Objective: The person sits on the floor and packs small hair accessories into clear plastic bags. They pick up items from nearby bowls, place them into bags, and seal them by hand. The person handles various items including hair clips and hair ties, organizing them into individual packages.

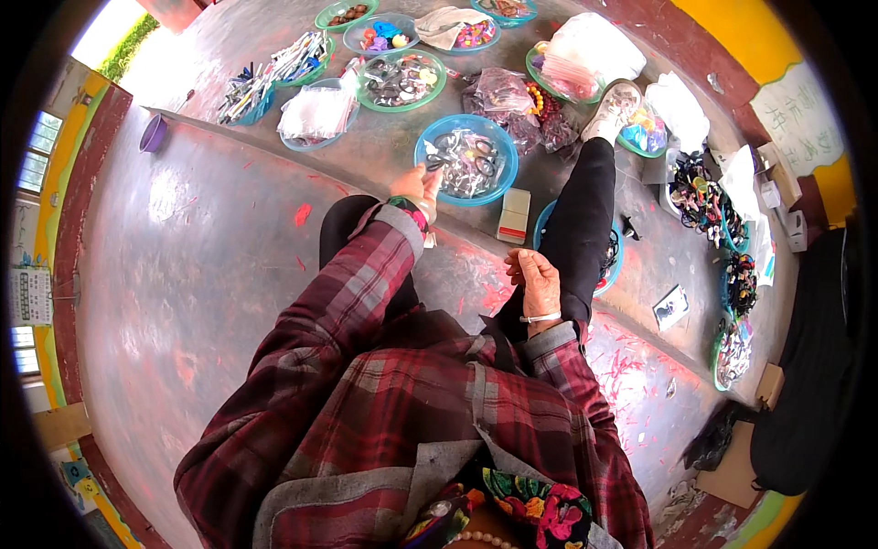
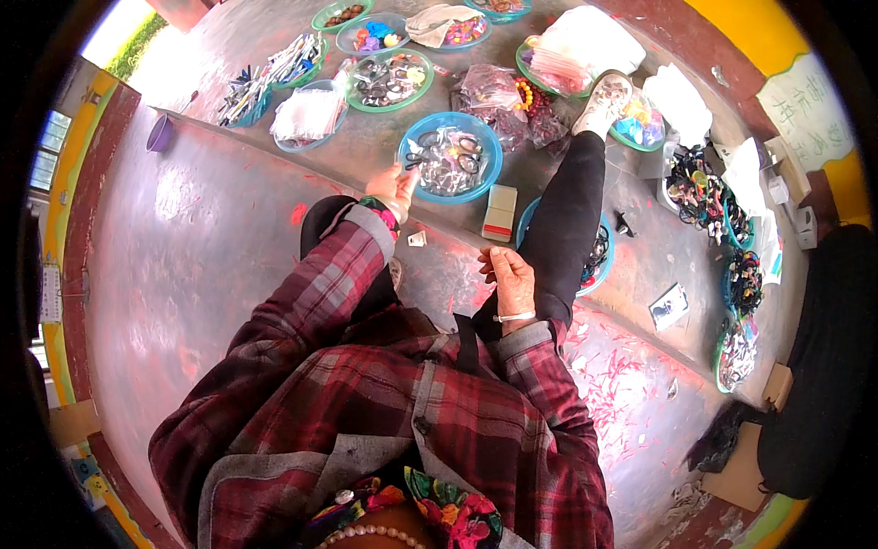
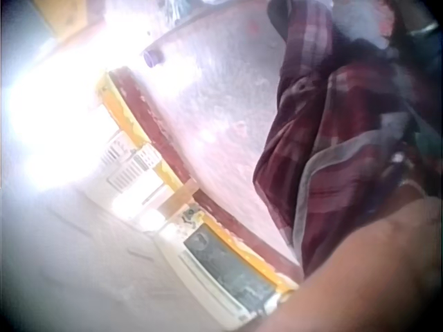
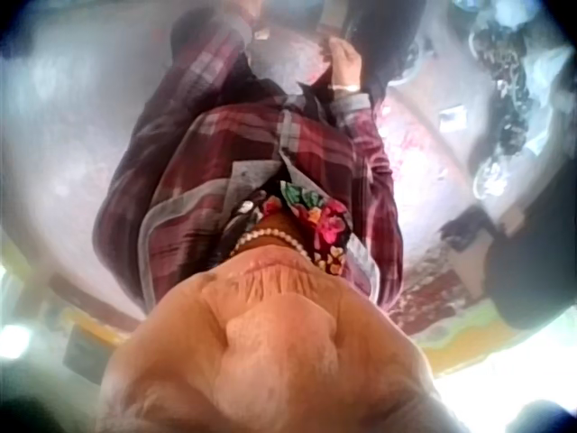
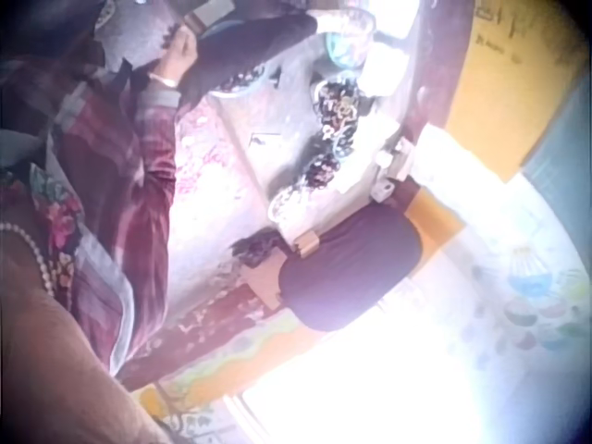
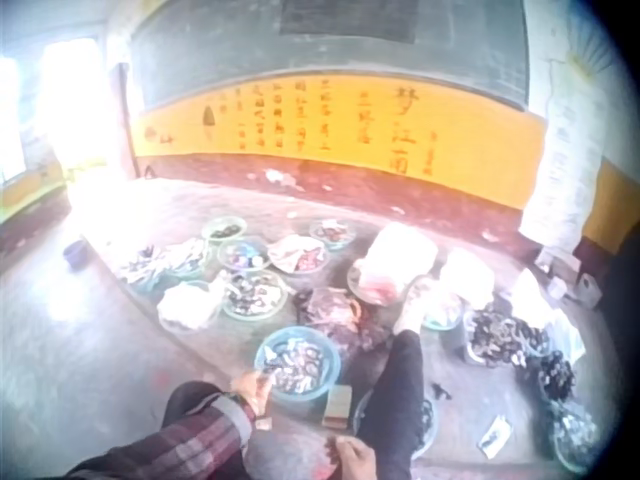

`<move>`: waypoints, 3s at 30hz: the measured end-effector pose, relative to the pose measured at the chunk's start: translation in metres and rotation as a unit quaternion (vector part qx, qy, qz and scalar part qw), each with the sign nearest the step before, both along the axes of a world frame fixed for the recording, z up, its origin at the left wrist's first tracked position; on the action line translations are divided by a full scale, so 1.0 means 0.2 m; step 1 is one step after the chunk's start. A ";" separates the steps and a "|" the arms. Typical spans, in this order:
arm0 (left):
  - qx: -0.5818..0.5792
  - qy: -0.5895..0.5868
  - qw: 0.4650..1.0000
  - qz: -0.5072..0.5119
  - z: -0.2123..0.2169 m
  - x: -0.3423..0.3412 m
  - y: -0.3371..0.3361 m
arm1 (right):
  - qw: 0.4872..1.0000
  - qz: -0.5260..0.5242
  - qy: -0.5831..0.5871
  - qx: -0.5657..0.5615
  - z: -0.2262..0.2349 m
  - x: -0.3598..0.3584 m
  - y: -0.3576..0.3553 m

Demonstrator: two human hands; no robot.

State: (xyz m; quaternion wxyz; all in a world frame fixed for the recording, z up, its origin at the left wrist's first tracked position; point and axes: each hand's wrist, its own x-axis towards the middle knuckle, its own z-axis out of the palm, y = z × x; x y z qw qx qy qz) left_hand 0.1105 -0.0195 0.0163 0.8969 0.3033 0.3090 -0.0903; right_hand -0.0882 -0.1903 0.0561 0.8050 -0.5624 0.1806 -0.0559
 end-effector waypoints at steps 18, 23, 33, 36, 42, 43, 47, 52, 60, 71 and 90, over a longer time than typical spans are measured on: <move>-0.045 -0.491 0.769 -0.408 1.30 -0.68 0.12 | 0.933 0.232 0.111 -0.252 -0.16 0.03 0.04; -0.012 -0.655 0.568 -0.498 1.72 -0.89 0.27 | 0.927 0.242 0.185 -0.221 -0.20 0.05 0.07; -0.180 -0.708 0.481 -0.484 1.67 -0.99 0.32 | 0.899 0.274 0.183 -0.288 -0.19 0.03 0.08; -0.206 -0.704 0.479 -0.481 1.64 -0.97 0.36 | 0.896 0.289 0.175 -0.289 -0.19 0.05 0.10; -0.248 -0.697 0.478 -0.474 1.60 -0.94 0.41 | 0.886 0.306 0.165 -0.307 -0.22 0.05 0.10; -0.251 -0.696 0.478 -0.473 1.59 -0.94 0.41 | 0.887 0.303 0.169 -0.304 -0.22 0.05 0.10; -0.257 -0.692 0.479 -0.475 1.57 -0.95 0.40 | 0.889 0.298 0.177 -0.298 -0.20 0.05 0.11; -0.278 -0.680 0.480 -0.479 1.51 -0.99 0.37 | 0.895 0.283 0.188 -0.290 -0.17 0.04 0.11; -0.281 -0.667 0.486 -0.490 1.49 -1.04 0.33 | 0.896 0.293 0.182 -0.279 -0.22 0.04 0.09; -0.257 -0.672 0.486 -0.496 1.57 -1.16 0.30 | 0.905 0.283 0.159 -0.276 -0.16 0.01 0.08; -0.170 -0.702 0.576 -0.382 1.94 -1.25 0.48 | 0.914 0.264 0.124 -0.281 -0.16 -0.06 0.02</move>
